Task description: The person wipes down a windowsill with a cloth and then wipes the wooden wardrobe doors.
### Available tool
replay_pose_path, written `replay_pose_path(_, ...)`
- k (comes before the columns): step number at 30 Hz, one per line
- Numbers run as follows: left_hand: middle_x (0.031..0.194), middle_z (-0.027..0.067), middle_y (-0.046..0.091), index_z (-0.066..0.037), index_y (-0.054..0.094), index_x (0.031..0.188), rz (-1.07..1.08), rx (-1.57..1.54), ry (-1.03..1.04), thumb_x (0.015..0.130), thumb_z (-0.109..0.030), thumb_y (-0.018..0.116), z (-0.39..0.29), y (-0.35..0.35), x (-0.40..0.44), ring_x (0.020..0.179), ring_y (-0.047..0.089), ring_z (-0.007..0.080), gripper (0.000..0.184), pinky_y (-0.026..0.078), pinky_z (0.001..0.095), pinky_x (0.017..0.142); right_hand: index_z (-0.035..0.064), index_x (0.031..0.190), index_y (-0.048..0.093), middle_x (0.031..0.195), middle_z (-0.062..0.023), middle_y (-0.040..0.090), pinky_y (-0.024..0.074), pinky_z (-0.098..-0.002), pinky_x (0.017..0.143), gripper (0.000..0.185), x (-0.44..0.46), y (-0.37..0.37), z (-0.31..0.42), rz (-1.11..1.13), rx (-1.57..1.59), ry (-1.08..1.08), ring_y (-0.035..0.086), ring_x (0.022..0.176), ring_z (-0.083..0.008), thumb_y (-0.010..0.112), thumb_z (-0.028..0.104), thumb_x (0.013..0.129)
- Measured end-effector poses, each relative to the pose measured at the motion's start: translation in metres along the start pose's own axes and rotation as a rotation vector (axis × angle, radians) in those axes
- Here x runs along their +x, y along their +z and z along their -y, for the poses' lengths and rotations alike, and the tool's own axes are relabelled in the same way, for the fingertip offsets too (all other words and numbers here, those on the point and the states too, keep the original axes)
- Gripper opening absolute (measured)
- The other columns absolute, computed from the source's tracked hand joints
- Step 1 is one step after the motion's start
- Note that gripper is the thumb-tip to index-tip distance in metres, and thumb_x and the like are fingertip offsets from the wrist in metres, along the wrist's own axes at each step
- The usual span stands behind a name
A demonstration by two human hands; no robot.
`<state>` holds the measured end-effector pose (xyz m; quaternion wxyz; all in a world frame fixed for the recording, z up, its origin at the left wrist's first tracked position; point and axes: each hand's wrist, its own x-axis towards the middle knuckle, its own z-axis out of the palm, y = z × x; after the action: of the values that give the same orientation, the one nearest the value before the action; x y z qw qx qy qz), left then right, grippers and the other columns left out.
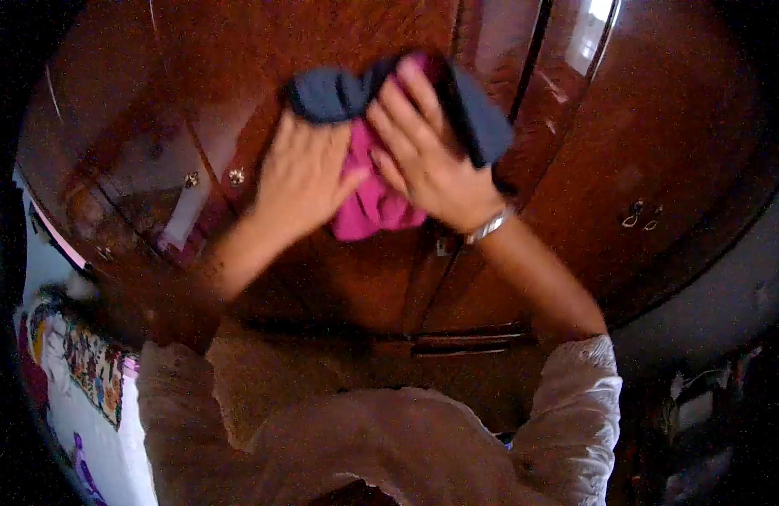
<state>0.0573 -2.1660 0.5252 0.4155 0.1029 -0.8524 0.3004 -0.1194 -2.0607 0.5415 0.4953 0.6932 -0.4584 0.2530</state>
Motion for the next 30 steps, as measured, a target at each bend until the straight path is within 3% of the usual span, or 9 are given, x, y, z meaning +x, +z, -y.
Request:
replay_pose_path(4,0.132,0.0248,0.05,0.006,0.053,0.126,0.066,-0.114,0.101,0.085,-0.041,0.065,-0.048,0.037,-0.056,0.127,0.044,0.0413,0.064,0.027,0.0576,0.11,0.0038,0.12,0.064,0.136,-0.0133,0.052,0.0298,-0.0473,0.112,0.046,-0.084,0.003,0.021,0.113,0.051,0.005,0.046,0.132,-0.032,0.069,0.022,0.078)
replay_pose_path(8,0.132,0.0244,0.05,0.007,0.052,0.127,0.111,-0.151,0.098,0.084,-0.041,0.065,-0.088,0.046,-0.052,0.127,0.044,0.0408,0.065,0.027,0.0576,0.11,0.0092,0.133,0.055,0.146,-0.0079,0.043,0.0247,-0.0443,0.115,0.049,-0.136,-0.008,0.007,0.249,0.076,-0.077,0.032,0.141,-0.0246,0.06,0.024,0.087)
replay_pose_path(10,0.132,0.0223,0.05,0.006,0.052,0.126,0.036,-0.213,0.046,0.081,-0.034,0.066,-0.088,0.045,-0.036,0.127,0.043,0.039,0.063,0.029,0.0551,0.112,0.0097,0.134,0.054,0.148,-0.0082,0.04,0.024,-0.0444,0.116,0.05,-0.129,-0.007,-0.013,0.185,0.182,-0.021,0.028,0.143,-0.0258,0.062,0.024,0.086)
replay_pose_path(13,0.133,0.0214,0.048,0.006,0.047,0.131,-0.059,-0.183,-0.046,0.077,-0.037,0.07,-0.073,0.02,0.031,0.128,0.041,0.0396,0.073,0.024,0.0543,0.114,0.009,0.13,0.056,0.143,-0.017,0.042,0.0273,-0.0469,0.114,0.052,-0.074,-0.018,-0.058,0.016,0.149,0.039,0.027,0.138,-0.0421,0.069,0.02,0.082)
replay_pose_path(16,0.134,0.0214,0.047,0.005,0.044,0.134,-0.171,-0.118,-0.101,0.075,-0.033,0.07,-0.082,0.011,0.075,0.128,0.041,0.0389,0.075,0.023,0.0527,0.114,0.0192,0.129,0.058,0.138,-0.0094,0.049,0.0195,-0.0509,0.113,0.044,-0.033,-0.043,-0.075,-0.155,-0.148,0.217,0.034,0.137,-0.0319,0.06,0.036,0.088)
replay_pose_path(19,0.133,0.0231,0.049,0.006,0.049,0.13,-0.145,-0.158,-0.145,0.076,-0.029,0.066,-0.096,0.024,0.083,0.127,0.043,0.0384,0.066,0.025,0.0519,0.114,0.0159,0.127,0.059,0.136,-0.0116,0.05,0.0186,-0.0518,0.114,0.043,-0.049,-0.031,-0.071,-0.097,-0.233,0.253,0.034,0.138,-0.0333,0.059,0.034,0.087)
replay_pose_path(23,0.116,0.0182,0.058,0.0,0.06,0.116,-0.083,-0.172,-0.023,0.084,-0.031,0.06,-0.135,0.071,0.018,0.115,0.051,0.0384,0.045,0.03,0.0578,0.108,0.0045,0.123,0.058,0.136,-0.0222,0.046,0.0211,-0.0613,0.11,0.045,-0.133,-0.014,-0.047,0.078,-0.118,0.213,0.029,0.135,-0.0508,0.061,0.03,0.087)
replay_pose_path(24,0.121,0.0156,0.059,-0.001,0.061,0.117,-0.058,-0.184,-0.032,0.086,-0.028,0.055,-0.144,0.072,-0.003,0.118,0.052,0.0322,0.042,0.032,0.0503,0.11,0.0031,0.124,0.057,0.136,-0.022,0.045,0.0233,-0.0592,0.11,0.046,-0.146,-0.013,-0.032,0.116,-0.047,0.222,0.029,0.134,-0.0525,0.063,0.027,0.086)
replay_pose_path(30,0.117,0.0095,0.061,-0.006,0.063,0.113,-0.009,-0.147,-0.149,0.085,-0.024,0.057,-0.135,0.063,-0.085,0.116,0.054,0.0262,0.033,0.033,0.0477,0.109,0.0023,0.128,0.055,0.138,-0.0197,0.045,0.029,-0.0539,0.11,0.05,-0.17,-0.003,0.01,0.276,0.108,0.083,0.036,0.131,-0.048,0.068,0.021,0.084)
